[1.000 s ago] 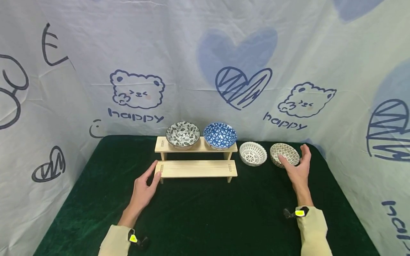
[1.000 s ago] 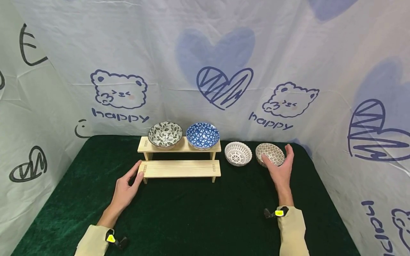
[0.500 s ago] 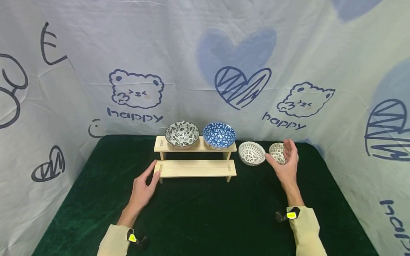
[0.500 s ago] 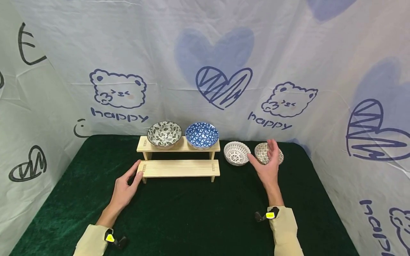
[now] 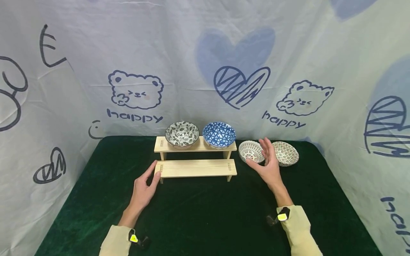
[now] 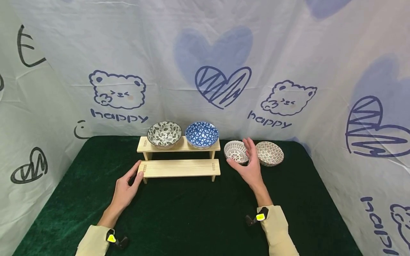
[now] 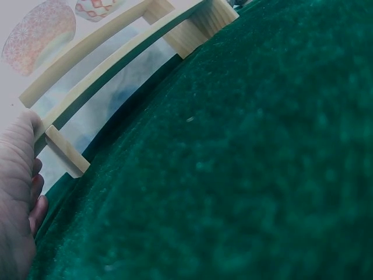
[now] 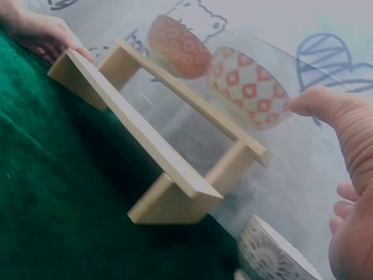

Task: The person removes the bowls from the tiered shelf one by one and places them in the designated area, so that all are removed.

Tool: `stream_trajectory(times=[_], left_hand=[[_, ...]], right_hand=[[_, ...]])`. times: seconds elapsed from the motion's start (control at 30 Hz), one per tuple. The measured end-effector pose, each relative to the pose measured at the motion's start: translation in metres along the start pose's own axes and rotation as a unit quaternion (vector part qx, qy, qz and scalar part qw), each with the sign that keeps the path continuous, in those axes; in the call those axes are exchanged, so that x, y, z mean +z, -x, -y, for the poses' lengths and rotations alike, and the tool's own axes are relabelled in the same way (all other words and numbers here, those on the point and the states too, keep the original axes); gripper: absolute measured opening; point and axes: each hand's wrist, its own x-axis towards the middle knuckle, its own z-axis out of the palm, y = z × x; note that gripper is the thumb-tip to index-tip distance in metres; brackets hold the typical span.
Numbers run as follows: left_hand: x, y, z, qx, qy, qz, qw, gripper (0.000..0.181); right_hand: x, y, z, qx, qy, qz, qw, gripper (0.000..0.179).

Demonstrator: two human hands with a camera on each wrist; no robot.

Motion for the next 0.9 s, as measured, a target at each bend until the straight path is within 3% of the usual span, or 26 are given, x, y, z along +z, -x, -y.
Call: stream_trajectory(times=[0.5, 0.9], left_hand=[[-0.002, 0.0, -0.001, -0.005, 0.008, 0.001, 1.0, 0.057], [-0.001, 0.0, 0.0, -0.006, 0.008, 0.002, 0.9999, 0.057]], right_hand=[[0.047, -0.02, 0.023, -0.017, -0.039, 0.092, 0.9949, 0.101], [0.067, -0.037, 0.033, 0.023, -0.053, 0.138, 0.9887, 0.107]])
